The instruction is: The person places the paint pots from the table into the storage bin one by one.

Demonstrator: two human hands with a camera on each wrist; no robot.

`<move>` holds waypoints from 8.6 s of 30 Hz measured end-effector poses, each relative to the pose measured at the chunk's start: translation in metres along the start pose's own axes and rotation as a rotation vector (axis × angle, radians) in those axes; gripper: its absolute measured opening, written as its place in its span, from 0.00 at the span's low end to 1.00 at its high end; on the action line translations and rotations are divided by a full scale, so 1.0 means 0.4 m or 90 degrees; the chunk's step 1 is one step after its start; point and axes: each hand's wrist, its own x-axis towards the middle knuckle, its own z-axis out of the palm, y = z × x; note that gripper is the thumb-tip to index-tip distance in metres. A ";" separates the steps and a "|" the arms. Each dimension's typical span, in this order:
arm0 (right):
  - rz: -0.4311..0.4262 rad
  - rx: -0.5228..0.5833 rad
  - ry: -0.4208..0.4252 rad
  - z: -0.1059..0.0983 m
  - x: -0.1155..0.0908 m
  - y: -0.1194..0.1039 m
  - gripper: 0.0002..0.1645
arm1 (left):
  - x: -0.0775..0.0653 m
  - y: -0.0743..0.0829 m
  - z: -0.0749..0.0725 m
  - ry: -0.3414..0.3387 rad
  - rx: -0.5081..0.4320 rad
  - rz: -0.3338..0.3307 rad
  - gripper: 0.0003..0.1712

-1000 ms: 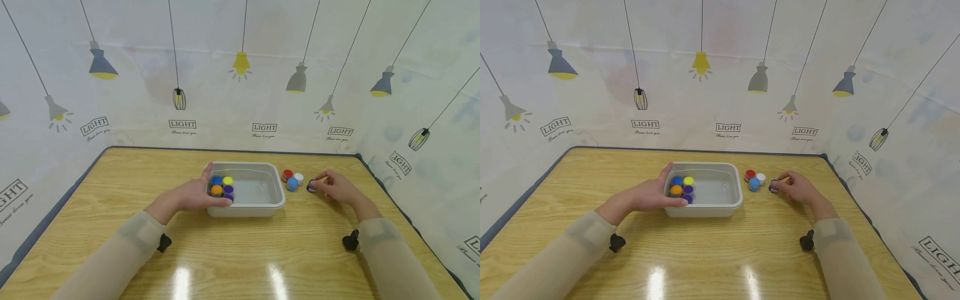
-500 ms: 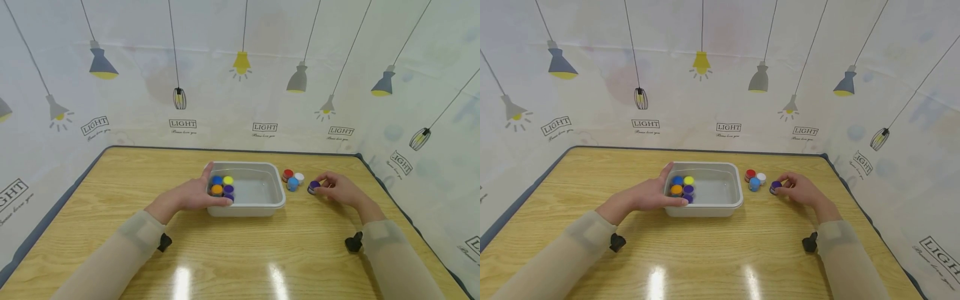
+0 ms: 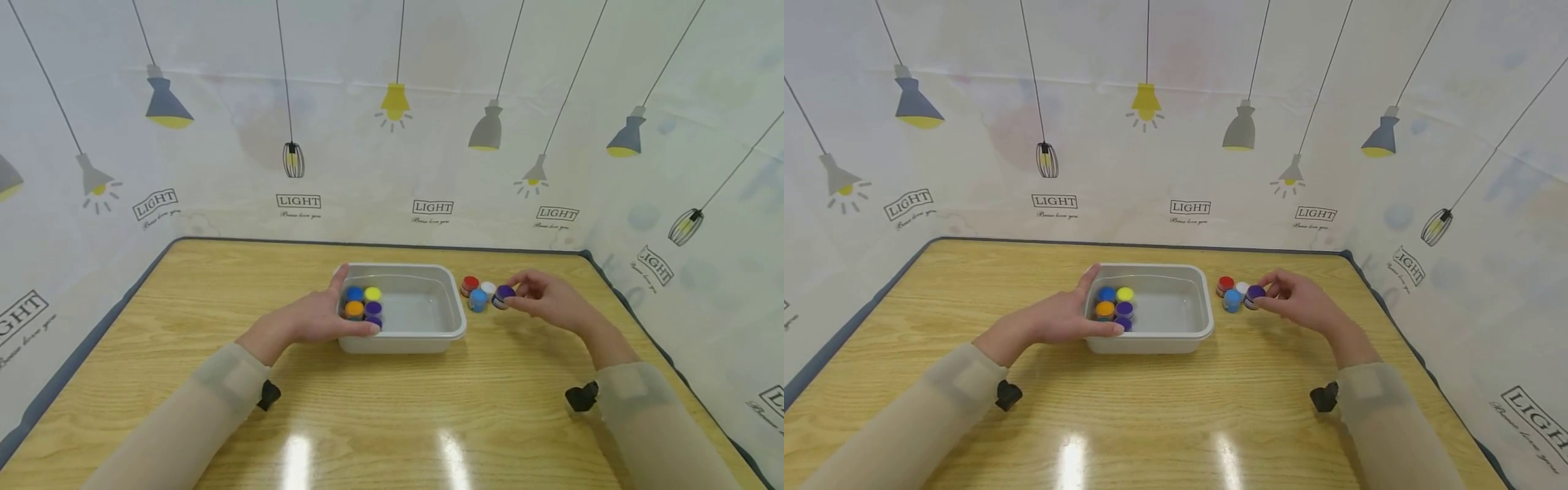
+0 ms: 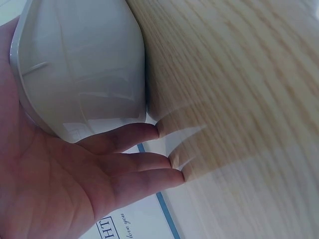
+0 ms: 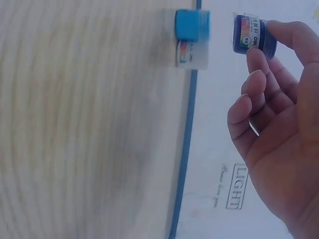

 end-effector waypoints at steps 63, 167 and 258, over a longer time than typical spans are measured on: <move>-0.129 -0.061 -0.081 0.279 0.232 -0.332 0.18 | -0.001 0.000 -0.003 -0.002 0.008 -0.007 0.86; 0.034 -0.048 0.013 0.040 0.057 0.059 0.26 | 0.002 0.000 0.003 -0.001 0.004 0.002 0.85; -0.223 -0.018 -0.134 0.257 0.173 -0.310 0.17 | 0.005 0.000 0.002 0.002 0.007 -0.012 0.85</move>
